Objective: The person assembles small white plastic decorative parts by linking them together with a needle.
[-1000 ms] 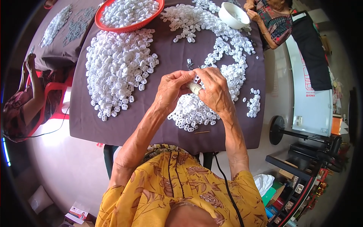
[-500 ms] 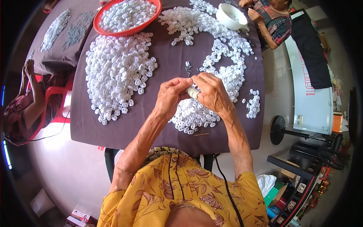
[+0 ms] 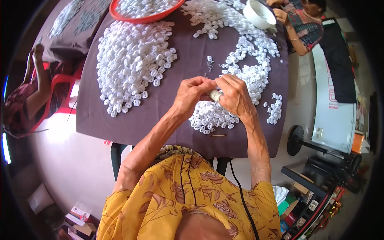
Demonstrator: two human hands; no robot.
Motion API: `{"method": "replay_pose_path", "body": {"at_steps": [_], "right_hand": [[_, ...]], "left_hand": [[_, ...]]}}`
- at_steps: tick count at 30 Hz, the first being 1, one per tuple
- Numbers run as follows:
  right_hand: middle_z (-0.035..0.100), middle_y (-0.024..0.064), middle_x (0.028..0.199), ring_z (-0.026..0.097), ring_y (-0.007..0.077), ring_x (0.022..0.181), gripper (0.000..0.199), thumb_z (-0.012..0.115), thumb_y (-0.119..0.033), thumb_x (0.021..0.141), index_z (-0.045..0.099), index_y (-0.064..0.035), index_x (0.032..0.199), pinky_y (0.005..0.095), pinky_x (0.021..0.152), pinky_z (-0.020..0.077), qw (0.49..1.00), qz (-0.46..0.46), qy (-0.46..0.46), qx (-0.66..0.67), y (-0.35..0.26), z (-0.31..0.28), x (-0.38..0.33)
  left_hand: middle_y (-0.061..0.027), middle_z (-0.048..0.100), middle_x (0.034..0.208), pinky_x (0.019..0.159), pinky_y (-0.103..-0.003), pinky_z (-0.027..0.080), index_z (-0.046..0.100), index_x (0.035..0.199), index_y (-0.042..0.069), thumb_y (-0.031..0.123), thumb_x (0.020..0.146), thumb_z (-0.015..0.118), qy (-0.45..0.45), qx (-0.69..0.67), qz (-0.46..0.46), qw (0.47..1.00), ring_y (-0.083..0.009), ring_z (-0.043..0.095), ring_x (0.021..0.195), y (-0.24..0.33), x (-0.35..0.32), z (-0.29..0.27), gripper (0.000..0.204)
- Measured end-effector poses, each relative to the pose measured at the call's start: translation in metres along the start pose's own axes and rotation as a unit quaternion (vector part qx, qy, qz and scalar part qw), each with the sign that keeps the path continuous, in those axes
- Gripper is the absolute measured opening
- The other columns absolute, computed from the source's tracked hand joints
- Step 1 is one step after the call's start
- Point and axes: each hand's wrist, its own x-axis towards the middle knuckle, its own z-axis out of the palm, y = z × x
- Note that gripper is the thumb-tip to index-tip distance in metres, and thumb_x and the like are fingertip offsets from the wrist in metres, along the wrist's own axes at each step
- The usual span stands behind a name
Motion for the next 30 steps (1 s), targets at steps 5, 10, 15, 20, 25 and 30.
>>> {"method": "replay_pose_path", "body": {"at_steps": [5, 10, 15, 20, 25, 30], "right_hand": [[0.048, 0.0129, 0.063, 0.051, 0.0315, 0.059, 0.015, 0.048, 0.003, 0.053, 0.047, 0.0010, 0.068, 0.0393, 0.053, 0.0418, 0.999, -0.031, 0.007, 0.015, 0.001, 0.010, -0.009], [0.048, 0.0103, 0.061, 0.051, 0.0275, 0.058, 0.013, 0.052, 0.002, 0.054, 0.048, -0.0011, 0.066, 0.0378, 0.054, 0.0427, 0.998, -0.053, 0.000, 0.020, 0.001, 0.018, -0.013], [0.045, 0.0107, 0.058, 0.050, 0.0284, 0.055, 0.010, 0.051, -0.001, 0.053, 0.046, -0.0007, 0.063, 0.0372, 0.050, 0.0409, 0.997, -0.065, 0.002, 0.049, -0.004, 0.023, -0.016], [0.051, 0.0122, 0.062, 0.051, 0.0292, 0.055, 0.017, 0.050, 0.002, 0.053, 0.052, -0.0009, 0.070, 0.0375, 0.051, 0.0420, 0.997, -0.051, -0.020, 0.050, -0.006, 0.020, -0.011], [0.061, 0.0119, 0.074, 0.059, 0.0236, 0.064, 0.016, 0.063, -0.005, 0.070, 0.058, 0.0007, 0.084, 0.0332, 0.058, 0.0468, 0.996, 0.068, 0.004, 0.054, 0.014, 0.007, -0.020], [0.061, 0.0131, 0.079, 0.060, 0.0270, 0.070, 0.017, 0.055, 0.002, 0.070, 0.059, 0.0007, 0.086, 0.0329, 0.064, 0.0472, 0.985, 0.168, 0.028, 0.037, 0.053, 0.012, -0.036]], "left_hand": [[-0.0037, 0.060, 0.076, 0.065, -0.023, 0.048, 0.061, 0.082, 0.001, 0.014, 0.083, 0.058, -0.008, -0.008, -0.012, 1.000, -0.0098, 0.056, 0.068, -0.008, -0.007, -0.008, 0.014], [-0.0049, 0.060, 0.078, 0.068, -0.025, 0.049, 0.061, 0.084, -0.001, 0.013, 0.083, 0.058, -0.010, -0.002, -0.036, 0.999, -0.0115, 0.058, 0.070, -0.012, -0.014, -0.014, 0.015], [-0.0056, 0.059, 0.077, 0.068, -0.026, 0.050, 0.061, 0.085, -0.003, 0.013, 0.083, 0.058, -0.008, 0.005, -0.055, 0.998, -0.0121, 0.058, 0.070, -0.013, -0.023, -0.019, 0.016], [-0.0076, 0.061, 0.076, 0.063, -0.026, 0.051, 0.062, 0.086, -0.002, 0.015, 0.081, 0.060, 0.027, 0.055, -0.020, 0.998, -0.0141, 0.060, 0.068, -0.007, -0.026, -0.023, 0.018], [-0.0076, 0.063, 0.072, 0.059, -0.025, 0.050, 0.065, 0.087, 0.001, 0.018, 0.079, 0.063, 0.162, 0.237, 0.131, 0.949, -0.0116, 0.058, 0.061, 0.023, -0.034, -0.066, 0.019], [-0.0030, 0.059, 0.064, 0.053, -0.020, 0.041, 0.065, 0.091, -0.001, 0.018, 0.079, 0.062, 0.251, 0.332, 0.156, 0.896, -0.0073, 0.053, 0.058, 0.037, -0.048, -0.105, 0.023]]}}
